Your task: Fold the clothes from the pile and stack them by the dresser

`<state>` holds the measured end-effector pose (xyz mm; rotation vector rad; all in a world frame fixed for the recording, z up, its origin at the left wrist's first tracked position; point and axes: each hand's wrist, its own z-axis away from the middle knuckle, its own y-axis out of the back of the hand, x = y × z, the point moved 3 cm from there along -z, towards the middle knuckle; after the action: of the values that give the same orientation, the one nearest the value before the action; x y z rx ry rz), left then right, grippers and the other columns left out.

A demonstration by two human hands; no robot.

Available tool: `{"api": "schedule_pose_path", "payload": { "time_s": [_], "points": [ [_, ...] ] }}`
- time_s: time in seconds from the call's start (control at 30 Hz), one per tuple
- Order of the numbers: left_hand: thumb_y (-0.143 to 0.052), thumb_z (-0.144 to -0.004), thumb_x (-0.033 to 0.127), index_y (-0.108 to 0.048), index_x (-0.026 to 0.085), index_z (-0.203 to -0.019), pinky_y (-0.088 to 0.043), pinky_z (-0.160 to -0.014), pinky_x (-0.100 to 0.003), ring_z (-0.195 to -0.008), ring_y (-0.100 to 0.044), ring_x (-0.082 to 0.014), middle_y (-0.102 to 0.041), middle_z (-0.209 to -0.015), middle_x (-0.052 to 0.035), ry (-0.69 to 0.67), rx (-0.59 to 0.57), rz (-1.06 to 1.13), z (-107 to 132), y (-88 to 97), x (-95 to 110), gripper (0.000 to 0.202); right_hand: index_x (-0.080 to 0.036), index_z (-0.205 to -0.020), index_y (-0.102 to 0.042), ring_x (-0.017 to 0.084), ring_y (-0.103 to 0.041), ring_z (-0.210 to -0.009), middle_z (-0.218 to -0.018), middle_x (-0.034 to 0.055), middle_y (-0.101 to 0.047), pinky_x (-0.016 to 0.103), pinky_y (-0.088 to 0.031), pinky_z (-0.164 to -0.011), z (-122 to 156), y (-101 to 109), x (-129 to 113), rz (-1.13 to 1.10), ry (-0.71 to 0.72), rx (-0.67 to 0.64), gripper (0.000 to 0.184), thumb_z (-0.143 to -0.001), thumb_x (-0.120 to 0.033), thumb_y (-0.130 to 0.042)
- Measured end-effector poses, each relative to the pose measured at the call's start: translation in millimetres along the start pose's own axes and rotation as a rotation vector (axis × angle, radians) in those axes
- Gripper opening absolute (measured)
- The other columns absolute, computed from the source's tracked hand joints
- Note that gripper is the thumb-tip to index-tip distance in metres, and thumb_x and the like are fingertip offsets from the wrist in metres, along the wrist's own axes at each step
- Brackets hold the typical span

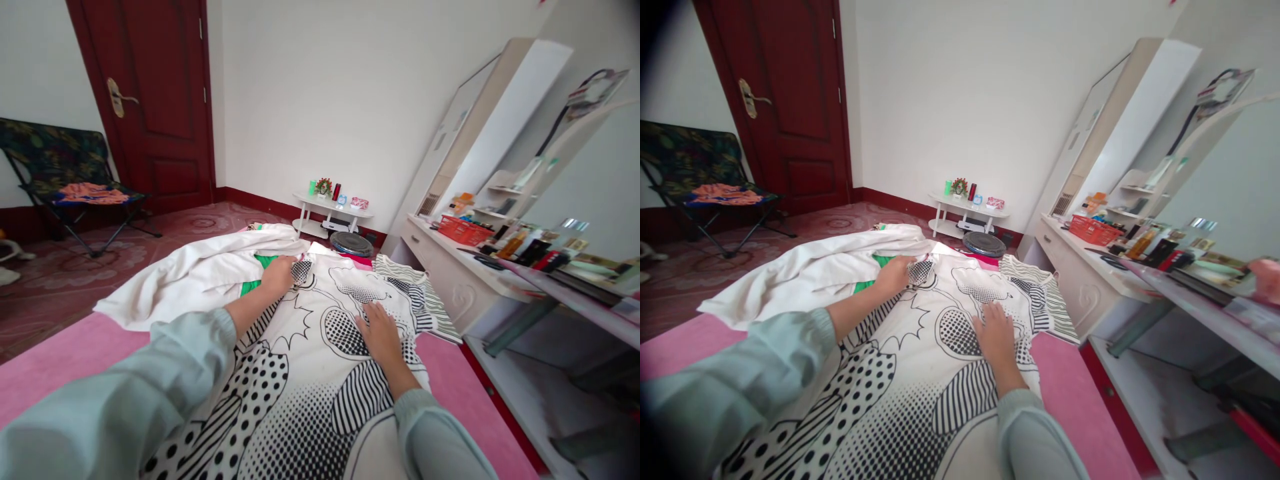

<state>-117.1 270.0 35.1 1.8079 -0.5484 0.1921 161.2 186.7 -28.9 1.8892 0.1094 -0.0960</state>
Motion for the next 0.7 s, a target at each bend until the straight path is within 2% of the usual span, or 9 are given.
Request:
{"api": "schedule_pose_path", "payload": {
  "time_s": [0.1,0.2,0.27,0.33,0.4,0.5,0.6,0.7],
  "points": [
    [-0.049,-0.079,0.011,-0.044,0.012,-0.132,-0.044,-0.091,-0.04,-0.108,-0.056,-0.0293,-0.053,-0.124,-0.0192,0.065,-0.079,-0.102,-14,-9.9,-14,0.053,-0.017,-0.131,-0.05,0.026,-0.026,-0.138,-0.145,0.01,-0.041,0.049,-0.021,-0.109,0,0,1,-0.016,-0.003,-0.001,0.048,-0.094,-0.042,-0.032],
    [-0.053,-0.08,0.017,-0.04,0.013,-0.135,-0.046,-0.085,-0.038,-0.102,-0.058,-0.0291,-0.054,-0.119,-0.0192,0.074,-0.141,-0.184,-15,-19.3,-13,0.057,-0.018,-0.131,-0.05,0.026,-0.026,-0.138,-0.145,0.0094,-0.041,0.05,-0.021,-0.109,0,0,3,-0.032,-0.01,-0.003,0.047,-0.093,-0.042,-0.033],
    [-0.051,-0.081,0.017,-0.041,0.02,-0.135,-0.046,-0.084,-0.038,-0.1,-0.058,-0.0284,-0.054,-0.117,-0.0163,0.039,-0.15,-0.227,-17,-13.9,-7,0.054,-0.019,-0.131,-0.05,0.026,-0.026,-0.138,-0.145,0.009,-0.041,0.049,-0.02,-0.109,-1,-1,4,-0.041,-0.016,-0.009,0.047,-0.093,-0.043,-0.033],
    [-0.045,-0.084,0.014,-0.042,0.028,-0.134,-0.043,-0.086,-0.041,-0.103,-0.056,-0.0287,-0.051,-0.12,-0.0136,-0.013,-0.132,-0.257,-23,2.1,-3,0.051,-0.018,-0.131,-0.05,0.026,-0.025,-0.138,-0.145,0.0088,-0.04,0.048,-0.02,-0.11,-1,-1,4,-0.046,-0.019,-0.015,0.048,-0.093,-0.043,-0.033],
    [-0.037,-0.087,0.012,-0.045,0.03,-0.132,-0.039,-0.088,-0.045,-0.108,-0.051,-0.0309,-0.045,-0.125,-0.0135,-0.07,-0.079,-0.313,-31,23.0,-3,0.049,-0.018,-0.132,-0.049,0.026,-0.025,-0.138,-0.145,0.0089,-0.04,0.047,-0.02,-0.11,-1,-1,4,-0.051,-0.02,-0.015,0.049,-0.093,-0.043,-0.033],
    [-0.034,-0.089,0.013,-0.058,0.022,-0.12,-0.034,-0.091,-0.051,-0.117,-0.04,-0.0364,-0.044,-0.124,-0.0173,-0.144,-0.017,-0.436,-39,43.5,-11,0.04,-0.017,-0.132,-0.049,0.025,-0.024,-0.139,-0.146,0.0092,-0.04,0.047,-0.018,-0.11,-1,-1,3,-0.052,-0.028,-0.013,0.048,-0.093,-0.042,-0.034],
    [-0.042,-0.085,0.012,-0.068,0.019,-0.103,-0.025,-0.098,-0.056,-0.126,-0.03,-0.038,-0.049,-0.121,-0.0183,-0.19,-0.042,-0.489,-39,38.9,-15,0.032,-0.018,-0.131,-0.049,0.026,-0.024,-0.139,-0.146,0.0094,-0.039,0.047,-0.017,-0.11,0,0,2,-0.055,-0.031,-0.019,0.047,-0.093,-0.041,-0.034],
    [-0.049,-0.081,0.011,-0.068,0.023,-0.104,-0.008,-0.108,-0.056,-0.137,-0.013,-0.0342,-0.046,-0.134,-0.012,-0.233,-0.059,-0.493,-36,20.2,-3,0.033,-0.018,-0.131,-0.049,0.026,-0.025,-0.138,-0.146,0.0096,-0.04,0.048,-0.018,-0.11,1,1,2,-0.062,-0.02,-0.018,0.047,-0.093,-0.041,-0.034]
  ]
}}
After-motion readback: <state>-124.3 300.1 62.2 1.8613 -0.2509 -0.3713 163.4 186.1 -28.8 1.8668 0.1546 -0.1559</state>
